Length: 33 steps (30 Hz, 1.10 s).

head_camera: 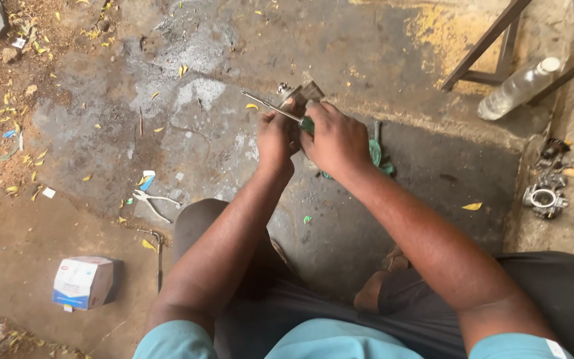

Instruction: Disassembling and cleaning a motorcycle starter motor using a screwdriver and a T-handle wrench.

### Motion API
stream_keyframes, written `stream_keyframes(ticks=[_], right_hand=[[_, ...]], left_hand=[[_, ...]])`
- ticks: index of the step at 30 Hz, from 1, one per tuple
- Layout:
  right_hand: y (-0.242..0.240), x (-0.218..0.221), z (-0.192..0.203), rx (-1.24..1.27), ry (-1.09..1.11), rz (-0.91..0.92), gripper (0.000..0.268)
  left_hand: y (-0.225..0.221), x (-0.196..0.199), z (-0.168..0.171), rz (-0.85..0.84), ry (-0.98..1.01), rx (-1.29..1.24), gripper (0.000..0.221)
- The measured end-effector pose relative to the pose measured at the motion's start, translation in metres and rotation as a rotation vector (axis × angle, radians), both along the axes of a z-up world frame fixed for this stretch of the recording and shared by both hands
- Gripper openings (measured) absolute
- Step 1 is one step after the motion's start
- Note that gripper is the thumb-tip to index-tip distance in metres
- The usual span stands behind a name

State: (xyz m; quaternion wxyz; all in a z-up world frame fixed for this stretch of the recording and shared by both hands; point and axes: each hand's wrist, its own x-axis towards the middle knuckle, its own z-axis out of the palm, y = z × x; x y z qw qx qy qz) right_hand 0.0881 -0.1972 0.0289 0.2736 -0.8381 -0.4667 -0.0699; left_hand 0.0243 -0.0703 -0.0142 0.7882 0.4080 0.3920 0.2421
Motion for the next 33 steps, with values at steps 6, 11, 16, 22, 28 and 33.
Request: stream_keyframes(ticks=[6,11,16,22,28,33], right_hand=[[0.001,-0.002,0.006,0.083,0.085,0.018,0.035],[0.000,-0.003,0.008,0.014,0.118,0.010,0.032],[-0.003,0.010,0.011,-0.035,0.104,0.036,0.036],[-0.007,0.058,-0.021,-0.413,0.438,-0.080,0.034],[-0.027,0.115,-0.207,-0.413,0.441,0.083,0.039],[-0.031,0.108,-0.204,-0.718,0.684,0.075,0.046]], left_hand=[[-0.005,-0.006,0.024,-0.081,-0.031,0.012,0.018],[-0.002,-0.007,0.017,-0.125,-0.038,0.099,0.025],[0.006,-0.006,0.008,-0.088,0.004,0.105,0.025],[0.027,-0.009,0.012,0.050,0.063,0.055,0.045],[0.060,-0.010,-0.024,0.138,-0.255,0.057,0.059],[0.052,-0.013,0.001,0.203,-0.261,-0.038,0.054]])
